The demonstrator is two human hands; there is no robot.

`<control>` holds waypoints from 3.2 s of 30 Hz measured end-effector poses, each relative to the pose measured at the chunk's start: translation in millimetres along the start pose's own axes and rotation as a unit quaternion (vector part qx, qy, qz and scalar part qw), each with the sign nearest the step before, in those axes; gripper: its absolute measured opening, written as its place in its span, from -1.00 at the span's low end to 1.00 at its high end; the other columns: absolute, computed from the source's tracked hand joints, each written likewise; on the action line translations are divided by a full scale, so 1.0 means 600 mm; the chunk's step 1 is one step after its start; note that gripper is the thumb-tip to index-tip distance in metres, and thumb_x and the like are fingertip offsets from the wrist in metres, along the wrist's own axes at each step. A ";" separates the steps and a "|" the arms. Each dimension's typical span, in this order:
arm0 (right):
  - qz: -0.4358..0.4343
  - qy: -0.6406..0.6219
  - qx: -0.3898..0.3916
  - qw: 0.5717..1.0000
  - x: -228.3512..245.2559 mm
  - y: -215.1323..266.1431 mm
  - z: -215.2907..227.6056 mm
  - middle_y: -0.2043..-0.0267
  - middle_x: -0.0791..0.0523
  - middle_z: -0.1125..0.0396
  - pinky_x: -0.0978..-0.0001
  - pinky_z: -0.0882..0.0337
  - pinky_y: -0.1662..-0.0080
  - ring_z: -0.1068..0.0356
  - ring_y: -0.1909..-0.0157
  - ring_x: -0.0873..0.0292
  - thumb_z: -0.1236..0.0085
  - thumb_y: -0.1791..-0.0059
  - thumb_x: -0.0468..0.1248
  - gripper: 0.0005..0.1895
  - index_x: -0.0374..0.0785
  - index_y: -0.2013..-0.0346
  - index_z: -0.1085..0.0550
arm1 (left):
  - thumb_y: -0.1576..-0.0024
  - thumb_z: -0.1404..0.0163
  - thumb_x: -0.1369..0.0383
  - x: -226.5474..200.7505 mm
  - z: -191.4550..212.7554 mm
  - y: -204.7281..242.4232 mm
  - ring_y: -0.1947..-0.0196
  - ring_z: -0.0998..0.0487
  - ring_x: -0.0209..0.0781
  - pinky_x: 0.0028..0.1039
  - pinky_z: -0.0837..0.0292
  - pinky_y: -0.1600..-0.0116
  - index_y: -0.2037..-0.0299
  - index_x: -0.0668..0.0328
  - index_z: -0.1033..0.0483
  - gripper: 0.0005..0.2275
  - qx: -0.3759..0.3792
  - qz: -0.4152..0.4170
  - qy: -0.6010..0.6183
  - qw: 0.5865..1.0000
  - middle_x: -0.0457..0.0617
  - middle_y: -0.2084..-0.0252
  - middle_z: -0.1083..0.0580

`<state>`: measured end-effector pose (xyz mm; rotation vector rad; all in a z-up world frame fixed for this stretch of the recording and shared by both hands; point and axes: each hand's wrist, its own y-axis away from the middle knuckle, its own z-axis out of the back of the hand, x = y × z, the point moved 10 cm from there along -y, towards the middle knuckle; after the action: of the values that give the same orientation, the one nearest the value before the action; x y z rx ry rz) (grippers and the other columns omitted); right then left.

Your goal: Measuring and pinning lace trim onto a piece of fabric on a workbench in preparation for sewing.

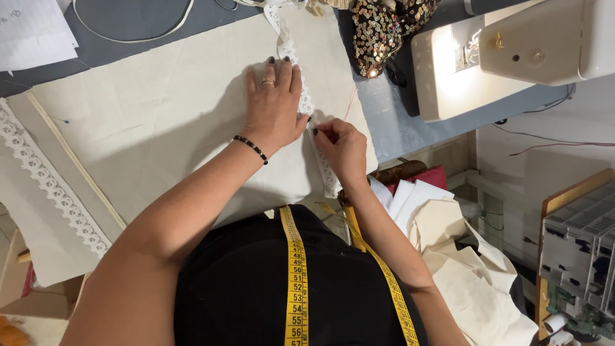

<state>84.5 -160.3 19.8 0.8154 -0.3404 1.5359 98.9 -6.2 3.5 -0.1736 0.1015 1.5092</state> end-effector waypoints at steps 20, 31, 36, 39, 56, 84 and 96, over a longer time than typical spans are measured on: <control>-0.061 -0.014 0.022 0.998 -0.007 -0.005 -0.005 0.41 0.28 -0.50 0.55 -0.39 0.25 -0.37 0.40 0.42 -0.19 0.05 -0.25 -0.89 -0.08 0.26 -0.62 | -0.03 -0.08 -0.15 -0.001 -0.001 0.004 -0.37 -0.24 0.25 0.33 -0.11 -0.30 -0.40 0.27 -0.22 -0.18 0.009 -0.003 0.009 1.000 0.16 -0.41 -0.23; -0.067 -0.018 0.028 0.997 0.003 -0.006 -0.002 0.42 0.29 -0.49 0.55 -0.39 0.28 -0.35 0.41 0.41 -0.20 0.00 -0.21 -0.91 -0.08 0.27 -0.61 | -0.07 -0.09 -0.13 0.000 0.006 0.009 -0.36 -0.26 0.23 0.30 -0.12 -0.31 -0.39 0.28 -0.25 -0.21 -0.017 -0.013 0.012 1.000 0.16 -0.39 -0.26; -0.063 -0.055 0.029 0.996 -0.004 -0.001 -0.003 0.34 0.30 -0.50 0.59 -0.40 0.21 -0.39 0.34 0.43 -0.18 -0.03 -0.24 -0.93 -0.11 0.24 -0.58 | -0.18 0.03 0.01 0.002 0.018 0.012 -0.36 -0.28 0.22 0.28 -0.13 -0.30 -0.36 0.27 -0.33 -0.39 -0.045 -0.004 0.032 0.998 0.14 -0.37 -0.32; -0.063 -0.058 0.027 0.996 -0.012 -0.004 -0.008 0.38 0.31 -0.47 0.58 -0.37 0.23 -0.34 0.38 0.43 -0.18 -0.03 -0.25 -0.96 -0.08 0.25 -0.57 | -0.18 0.04 0.01 0.002 0.016 0.015 -0.40 -0.22 0.22 0.28 -0.05 -0.35 -0.39 0.29 -0.29 -0.36 -0.043 -0.006 0.049 0.998 0.15 -0.40 -0.28; -0.037 -0.077 -0.005 0.996 0.002 -0.002 -0.011 0.32 0.26 -0.50 0.56 -0.46 0.16 -0.43 0.32 0.39 -0.24 0.00 -0.27 -0.92 -0.11 0.22 -0.58 | -0.27 0.14 0.10 0.003 -0.004 0.034 -0.56 0.14 0.19 0.20 0.45 -0.51 -0.53 0.30 -0.03 -0.33 -0.015 -0.011 0.138 0.990 0.16 -0.56 -0.06; 0.324 0.143 0.053 0.934 0.022 0.087 0.031 -0.35 -0.16 -0.23 -0.08 -0.22 -0.35 -0.26 -0.35 -0.21 -0.04 -0.11 -0.03 -0.33 -0.27 -0.44 -0.21 | -0.21 0.11 -0.08 -0.003 -0.009 0.016 -0.52 0.01 0.19 0.36 0.35 -0.42 -0.50 0.19 -0.06 -0.27 0.052 0.001 0.103 0.993 0.18 -0.50 -0.10; -0.014 0.024 -0.003 1.000 -0.236 0.095 0.179 0.06 0.13 -0.41 0.26 -0.52 -0.04 -0.50 -0.06 0.10 -0.38 0.04 -0.06 -0.53 -0.10 -0.09 -0.49 | -0.15 -0.02 0.04 0.071 0.104 0.306 -0.40 -0.30 0.15 0.18 -0.19 -0.35 -0.40 0.11 -0.34 -0.39 -0.069 0.133 0.015 0.989 0.11 -0.39 -0.30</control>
<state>53.5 -344.4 15.1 0.7743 -0.2979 1.5239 -84.3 56.2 48.3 -0.3044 0.0451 1.7821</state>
